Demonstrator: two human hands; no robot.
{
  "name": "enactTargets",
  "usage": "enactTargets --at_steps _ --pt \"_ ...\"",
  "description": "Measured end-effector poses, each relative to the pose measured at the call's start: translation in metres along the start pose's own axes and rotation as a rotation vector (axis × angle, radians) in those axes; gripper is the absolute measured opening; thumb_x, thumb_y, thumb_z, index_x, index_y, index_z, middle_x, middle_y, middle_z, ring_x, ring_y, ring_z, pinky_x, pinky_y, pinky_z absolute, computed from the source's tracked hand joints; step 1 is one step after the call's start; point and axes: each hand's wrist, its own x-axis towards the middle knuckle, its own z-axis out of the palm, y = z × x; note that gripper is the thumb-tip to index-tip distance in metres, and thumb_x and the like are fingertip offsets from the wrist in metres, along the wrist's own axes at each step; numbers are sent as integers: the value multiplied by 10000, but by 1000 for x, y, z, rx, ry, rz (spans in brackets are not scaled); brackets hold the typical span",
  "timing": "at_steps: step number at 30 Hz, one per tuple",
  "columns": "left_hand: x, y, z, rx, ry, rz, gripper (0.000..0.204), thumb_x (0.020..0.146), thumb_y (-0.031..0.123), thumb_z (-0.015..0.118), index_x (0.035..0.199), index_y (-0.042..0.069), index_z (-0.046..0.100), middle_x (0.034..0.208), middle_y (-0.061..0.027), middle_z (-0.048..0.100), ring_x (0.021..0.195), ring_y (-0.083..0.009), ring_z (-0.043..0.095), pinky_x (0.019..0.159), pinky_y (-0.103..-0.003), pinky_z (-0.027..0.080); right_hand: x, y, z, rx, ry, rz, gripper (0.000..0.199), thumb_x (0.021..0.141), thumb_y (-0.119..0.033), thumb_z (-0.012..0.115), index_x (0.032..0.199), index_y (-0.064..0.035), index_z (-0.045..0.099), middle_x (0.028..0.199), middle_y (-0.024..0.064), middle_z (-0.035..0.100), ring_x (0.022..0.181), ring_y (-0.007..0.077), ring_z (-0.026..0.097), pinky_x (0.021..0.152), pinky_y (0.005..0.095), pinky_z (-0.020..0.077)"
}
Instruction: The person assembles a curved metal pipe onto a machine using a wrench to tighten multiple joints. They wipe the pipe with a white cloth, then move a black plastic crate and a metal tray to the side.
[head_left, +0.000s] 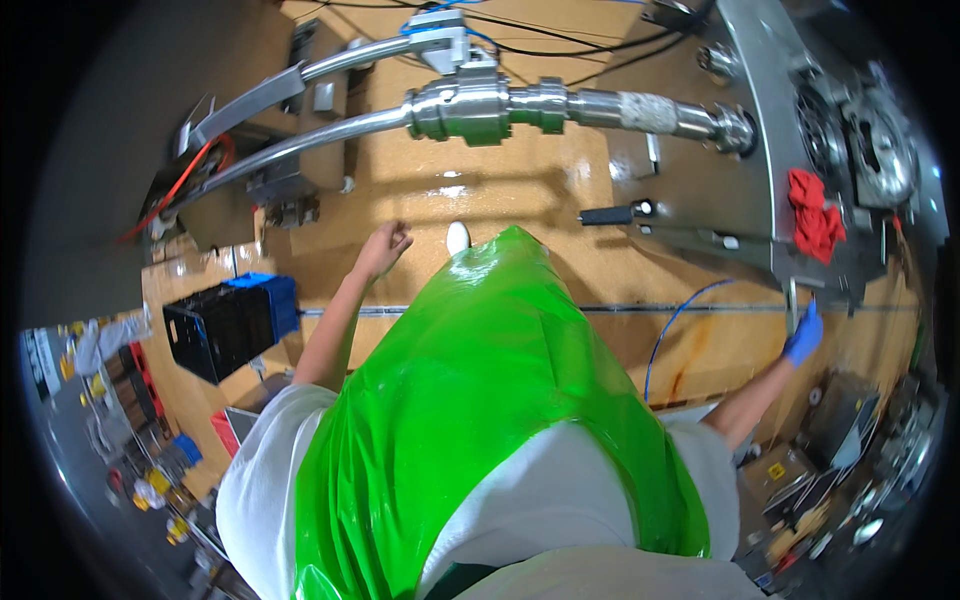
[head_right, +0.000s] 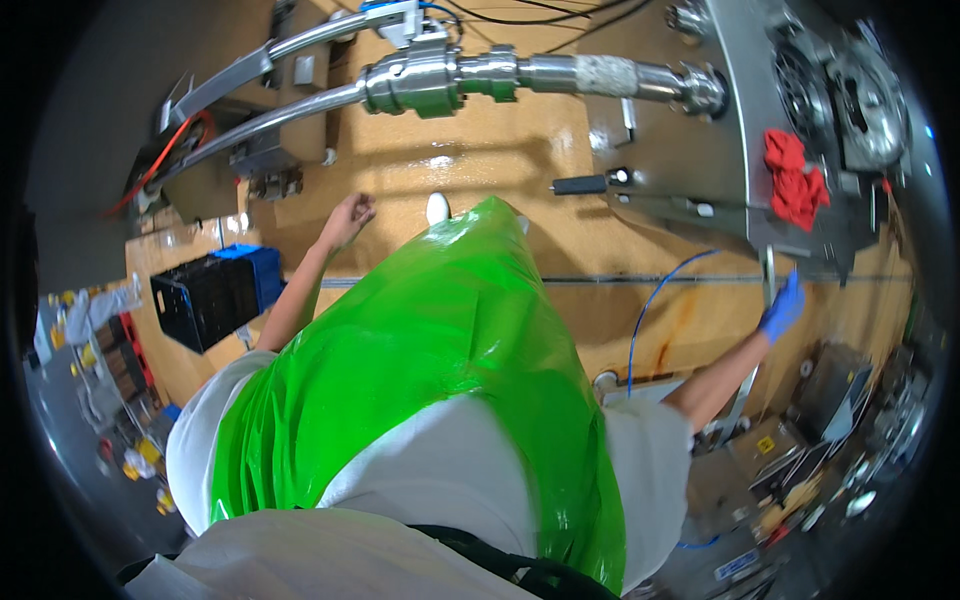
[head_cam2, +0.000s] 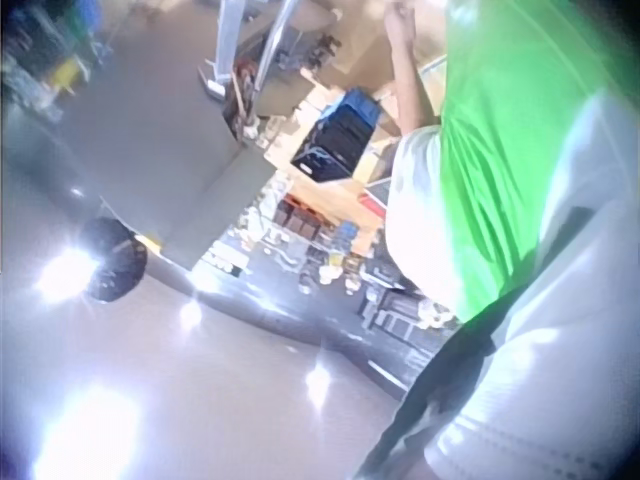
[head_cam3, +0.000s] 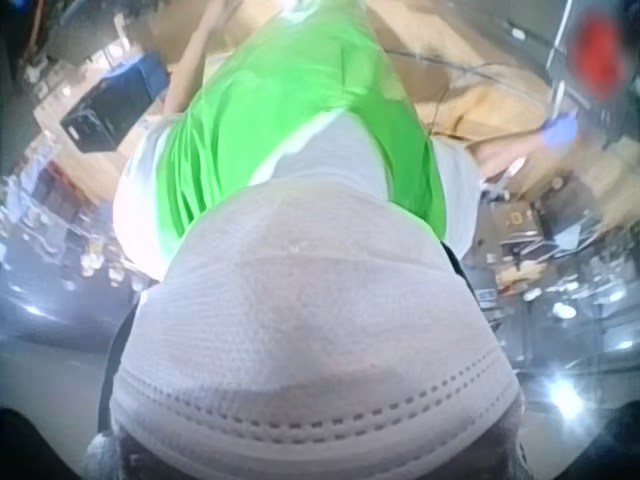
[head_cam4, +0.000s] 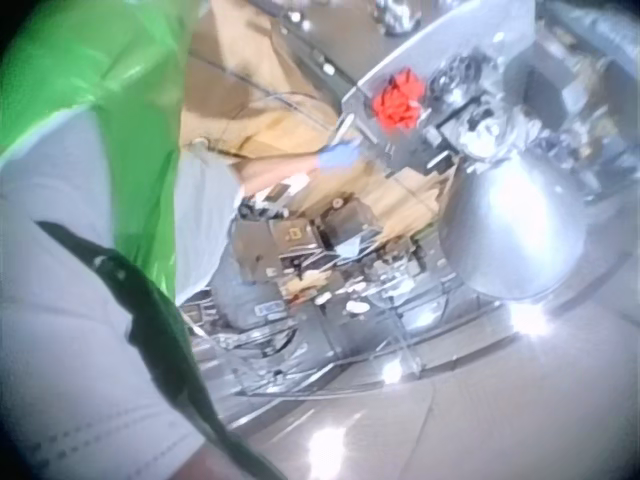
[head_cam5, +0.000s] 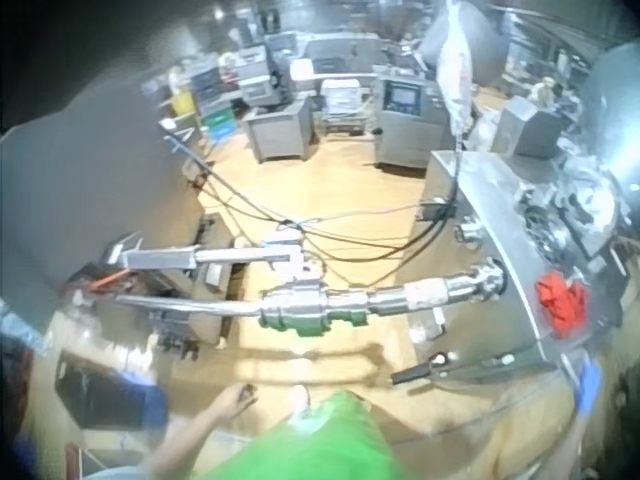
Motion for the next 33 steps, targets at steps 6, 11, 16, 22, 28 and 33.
enactTargets --at_steps 6,11,16,22,28,33 --pt "26 136 -72 70 426 427 478 820 328 668 1144 8 523 1099 -156 571 1061 -289 550 893 -370 438 -196 -224 -4 375 132 166 259 904 -222 580 960 5 468 681 51 468 534 175 455 548 355 460" --pt "56 191 -123 -32 487 732 737 714 479 718 1241 31 462 1169 -169 535 1139 -306 495 975 -423 357 -308 -312 73 440 -516 -70 255 909 -165 550 1133 -44 540 758 51 542 657 122 474 616 280 409" --pt "97 170 -142 -8 411 819 933 681 608 680 1337 17 379 1274 -182 480 1218 -332 424 1033 -462 272 -401 -392 149 91 -939 -94 300 918 -206 517 1206 -123 530 676 184 577 608 311 585 559 387 425" --pt "146 127 -148 58 263 725 917 732 686 564 1348 28 397 1259 -167 507 1223 -324 423 1045 -463 247 -461 -440 196 123 -924 61 306 926 -230 479 1184 -71 527 854 268 604 814 440 588 682 489 459" --pt "145 120 -150 53 157 743 743 784 602 578 1319 102 456 1235 -127 535 1175 -297 479 1031 -458 267 -494 -450 209 55 -910 96 291 935 -191 458 1176 -47 534 788 262 580 722 374 606 606 411 446" --pt "150 117 -148 -13 107 710 734 775 590 609 1306 103 466 1250 -143 521 1062 -309 578 936 -420 413 -505 -450 220 -78 -877 105 306 932 -216 446 1183 -63 527 849 283 597 829 431 600 653 464 456"
